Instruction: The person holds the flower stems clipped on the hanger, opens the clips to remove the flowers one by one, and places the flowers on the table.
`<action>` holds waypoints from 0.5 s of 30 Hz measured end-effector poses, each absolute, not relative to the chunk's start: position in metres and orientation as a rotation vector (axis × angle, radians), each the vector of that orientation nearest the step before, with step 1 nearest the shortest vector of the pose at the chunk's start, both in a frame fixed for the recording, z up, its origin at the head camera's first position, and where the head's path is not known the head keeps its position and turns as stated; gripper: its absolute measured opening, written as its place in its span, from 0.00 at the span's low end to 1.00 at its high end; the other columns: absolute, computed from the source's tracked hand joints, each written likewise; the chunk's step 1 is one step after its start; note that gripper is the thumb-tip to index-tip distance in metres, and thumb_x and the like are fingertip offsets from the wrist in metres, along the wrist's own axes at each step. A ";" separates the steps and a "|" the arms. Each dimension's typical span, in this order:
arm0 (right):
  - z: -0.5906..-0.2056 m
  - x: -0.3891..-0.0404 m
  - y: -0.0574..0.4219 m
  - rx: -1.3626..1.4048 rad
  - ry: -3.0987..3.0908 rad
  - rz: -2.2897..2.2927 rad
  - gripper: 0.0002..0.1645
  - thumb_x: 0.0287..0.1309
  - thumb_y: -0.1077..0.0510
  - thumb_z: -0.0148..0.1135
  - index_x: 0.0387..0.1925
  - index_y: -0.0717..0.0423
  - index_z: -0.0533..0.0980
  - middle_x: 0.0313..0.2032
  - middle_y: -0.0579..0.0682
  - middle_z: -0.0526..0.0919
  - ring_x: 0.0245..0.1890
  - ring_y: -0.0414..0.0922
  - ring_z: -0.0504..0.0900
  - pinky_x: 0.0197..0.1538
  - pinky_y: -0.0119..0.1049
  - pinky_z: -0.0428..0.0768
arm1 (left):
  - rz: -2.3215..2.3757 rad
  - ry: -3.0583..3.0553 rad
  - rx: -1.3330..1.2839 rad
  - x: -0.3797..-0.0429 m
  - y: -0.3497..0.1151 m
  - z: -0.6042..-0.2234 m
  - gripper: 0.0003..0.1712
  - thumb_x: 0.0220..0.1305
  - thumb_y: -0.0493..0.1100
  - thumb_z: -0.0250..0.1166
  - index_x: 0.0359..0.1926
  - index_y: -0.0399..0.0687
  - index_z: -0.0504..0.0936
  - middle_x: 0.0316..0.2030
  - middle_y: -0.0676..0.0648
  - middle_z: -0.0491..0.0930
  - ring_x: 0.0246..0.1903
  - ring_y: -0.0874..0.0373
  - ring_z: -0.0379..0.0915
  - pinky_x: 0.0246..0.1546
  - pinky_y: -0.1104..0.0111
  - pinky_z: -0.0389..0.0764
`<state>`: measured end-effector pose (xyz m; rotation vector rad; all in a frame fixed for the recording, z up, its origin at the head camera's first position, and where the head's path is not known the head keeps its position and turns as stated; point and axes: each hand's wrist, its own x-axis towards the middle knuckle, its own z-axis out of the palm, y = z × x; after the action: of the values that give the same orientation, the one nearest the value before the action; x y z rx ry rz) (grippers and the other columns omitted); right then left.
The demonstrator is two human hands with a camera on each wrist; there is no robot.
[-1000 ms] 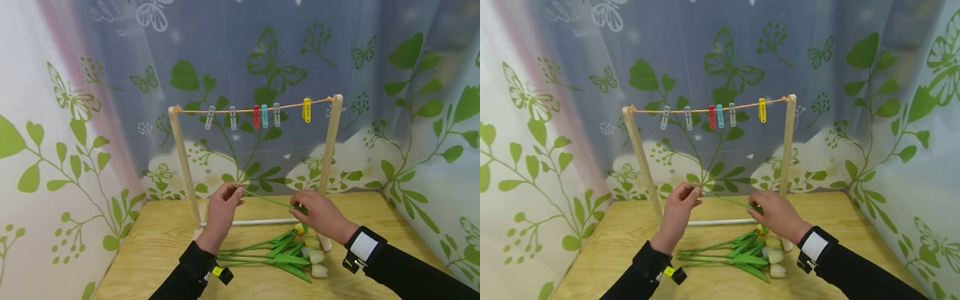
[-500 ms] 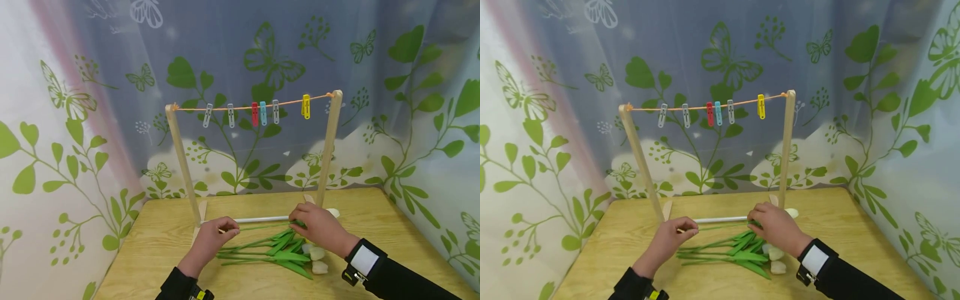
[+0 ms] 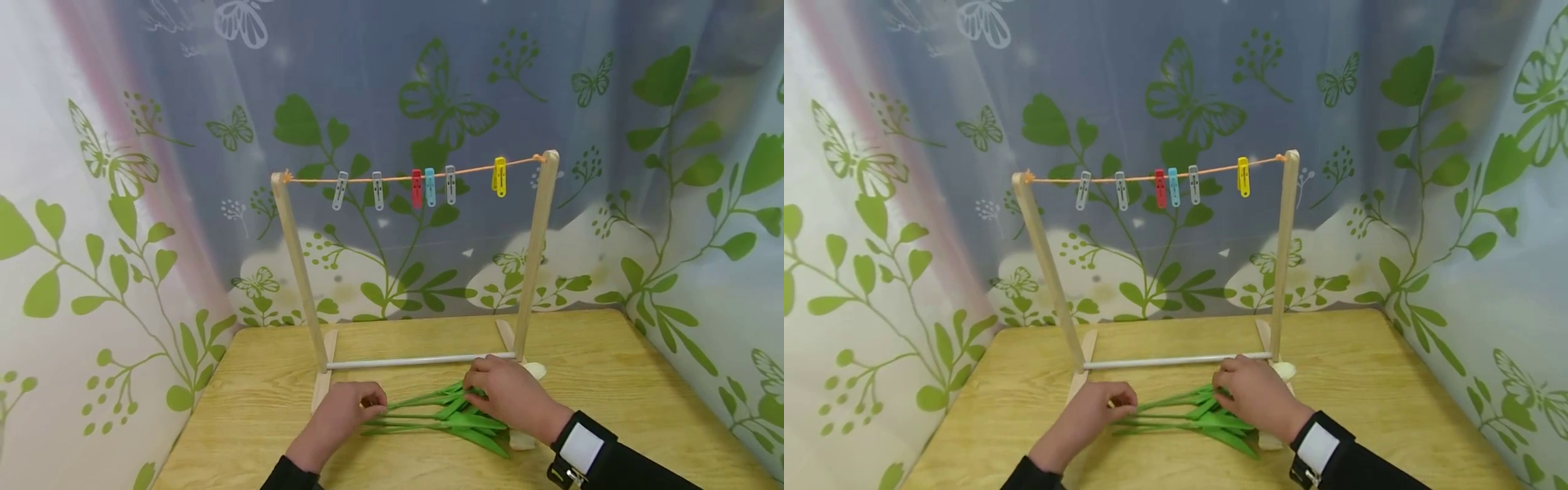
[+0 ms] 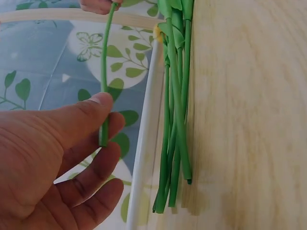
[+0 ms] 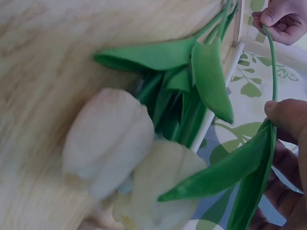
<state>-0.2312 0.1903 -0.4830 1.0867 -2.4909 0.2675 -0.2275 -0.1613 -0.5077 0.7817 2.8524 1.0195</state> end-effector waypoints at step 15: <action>-0.500 -0.223 0.174 1.008 -2.641 0.314 0.06 0.62 0.49 0.83 0.36 0.36 0.89 0.34 0.33 0.81 0.33 0.30 0.73 0.36 0.30 0.68 | 0.957 2.800 0.846 -0.222 -0.167 -0.521 0.08 0.68 0.39 0.78 0.33 0.58 0.88 0.31 0.62 0.86 0.32 0.76 0.76 0.33 0.76 0.81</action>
<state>-0.2231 0.1743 -0.4995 1.0082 -2.6407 0.3143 -0.2225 -0.1673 -0.5212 0.8458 2.8005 0.9567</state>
